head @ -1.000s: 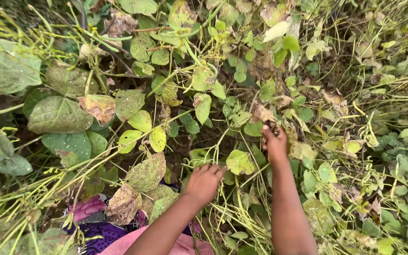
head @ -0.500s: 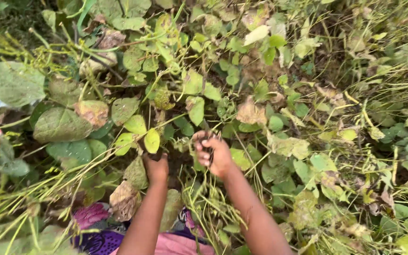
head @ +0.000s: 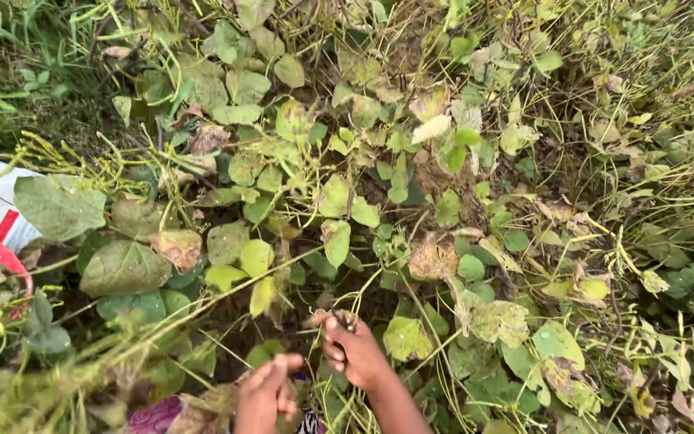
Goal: Harvesting green beans by hand and collecting them in a bag.
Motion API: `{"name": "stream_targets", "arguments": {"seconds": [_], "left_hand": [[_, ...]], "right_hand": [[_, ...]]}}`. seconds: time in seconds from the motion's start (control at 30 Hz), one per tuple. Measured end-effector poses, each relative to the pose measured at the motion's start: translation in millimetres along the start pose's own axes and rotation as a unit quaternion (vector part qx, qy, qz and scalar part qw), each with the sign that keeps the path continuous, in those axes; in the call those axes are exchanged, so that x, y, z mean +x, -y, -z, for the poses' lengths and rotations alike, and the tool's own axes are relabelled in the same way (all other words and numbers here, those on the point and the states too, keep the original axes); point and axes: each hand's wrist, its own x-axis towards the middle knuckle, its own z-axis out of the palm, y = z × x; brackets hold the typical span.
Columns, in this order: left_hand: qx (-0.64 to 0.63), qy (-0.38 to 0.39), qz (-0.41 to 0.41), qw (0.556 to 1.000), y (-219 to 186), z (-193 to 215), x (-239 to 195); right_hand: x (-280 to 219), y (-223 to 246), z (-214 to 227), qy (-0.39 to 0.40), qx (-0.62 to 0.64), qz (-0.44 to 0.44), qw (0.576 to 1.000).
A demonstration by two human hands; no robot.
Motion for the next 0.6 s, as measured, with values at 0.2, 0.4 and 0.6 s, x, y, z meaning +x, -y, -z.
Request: {"name": "stream_targets", "arguments": {"seconds": [0.2,0.4,0.6], "left_hand": [[0.177,-0.002,-0.212,0.961,-30,-50,-3],[0.12,0.074,-0.326,0.935,-74,-92,-1],[0.155,0.019,-0.308,0.938,-151,-103,-19]], "right_hand": [[-30,26,-24,0.05,-0.136,0.06,0.988],[-18,55,-26,0.016,-0.059,0.156,0.986],[19,148,-41,-0.125,-0.011,0.18,0.976]]}}
